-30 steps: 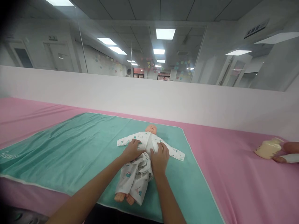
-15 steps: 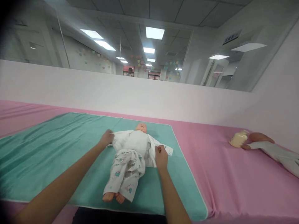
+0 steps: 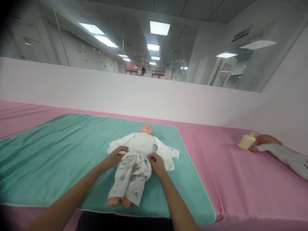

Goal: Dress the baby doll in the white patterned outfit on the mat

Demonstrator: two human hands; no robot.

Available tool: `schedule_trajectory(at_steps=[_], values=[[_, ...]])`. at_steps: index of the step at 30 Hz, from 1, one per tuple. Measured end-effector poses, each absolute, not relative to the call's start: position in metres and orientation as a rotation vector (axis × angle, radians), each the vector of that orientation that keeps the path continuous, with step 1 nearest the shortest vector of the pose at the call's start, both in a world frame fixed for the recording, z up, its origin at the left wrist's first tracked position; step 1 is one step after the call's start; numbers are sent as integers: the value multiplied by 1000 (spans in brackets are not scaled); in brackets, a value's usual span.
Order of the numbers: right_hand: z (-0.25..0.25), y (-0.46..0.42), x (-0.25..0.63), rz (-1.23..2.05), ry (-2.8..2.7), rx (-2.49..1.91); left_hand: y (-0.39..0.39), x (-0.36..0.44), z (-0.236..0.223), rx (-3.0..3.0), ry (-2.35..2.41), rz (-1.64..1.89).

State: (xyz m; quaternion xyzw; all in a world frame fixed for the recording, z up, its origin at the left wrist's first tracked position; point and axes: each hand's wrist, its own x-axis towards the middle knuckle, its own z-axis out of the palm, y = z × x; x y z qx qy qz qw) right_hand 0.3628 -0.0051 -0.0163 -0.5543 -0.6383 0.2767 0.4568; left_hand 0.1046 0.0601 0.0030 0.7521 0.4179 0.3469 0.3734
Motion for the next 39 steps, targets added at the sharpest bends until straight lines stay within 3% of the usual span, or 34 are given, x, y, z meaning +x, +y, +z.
schedule_trajectory(at_steps=[10, 20, 25, 32, 39], values=[[-3, -26, 362, 834, -1922, -1131, 24, 96, 50, 1984, 786, 455], [5, -31, 335, 400, -1876, -1310, 30, 125, 43, 2093, 1020, 854], [-1, -3, 347, 578, -1538, -1337, 44, 120, 47, 1937, 1020, 802], [-13, -2, 387, 1117, -1330, -1166, 59, 109, 26, 1338, 739, 557], [-14, -2, 395, 1320, -1494, -1151, 76, 117, 8, 1581, 965, 681]])
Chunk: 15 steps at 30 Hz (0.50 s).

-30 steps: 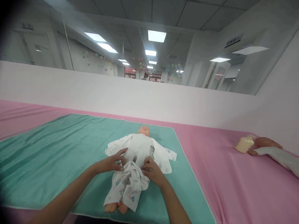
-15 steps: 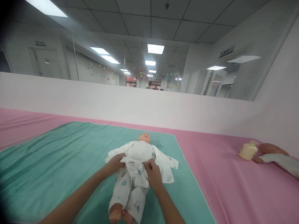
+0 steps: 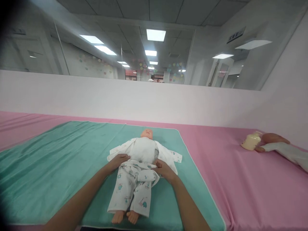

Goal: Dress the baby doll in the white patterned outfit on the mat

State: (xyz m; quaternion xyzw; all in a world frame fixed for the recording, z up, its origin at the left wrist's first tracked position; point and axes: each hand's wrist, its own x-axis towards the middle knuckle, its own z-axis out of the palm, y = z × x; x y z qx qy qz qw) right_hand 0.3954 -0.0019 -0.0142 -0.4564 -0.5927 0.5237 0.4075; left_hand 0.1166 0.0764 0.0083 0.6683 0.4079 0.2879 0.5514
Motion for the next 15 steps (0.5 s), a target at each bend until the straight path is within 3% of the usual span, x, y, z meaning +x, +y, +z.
schedule_trajectory(at_steps=[10, 15], values=[[-32, 9, 383, 983, -1519, -1289, 69, 113, 8, 1528, 838, 642], [33, -12, 392, 801, -1390, -1015, 64, 115, 1, 1490, 900, 808]])
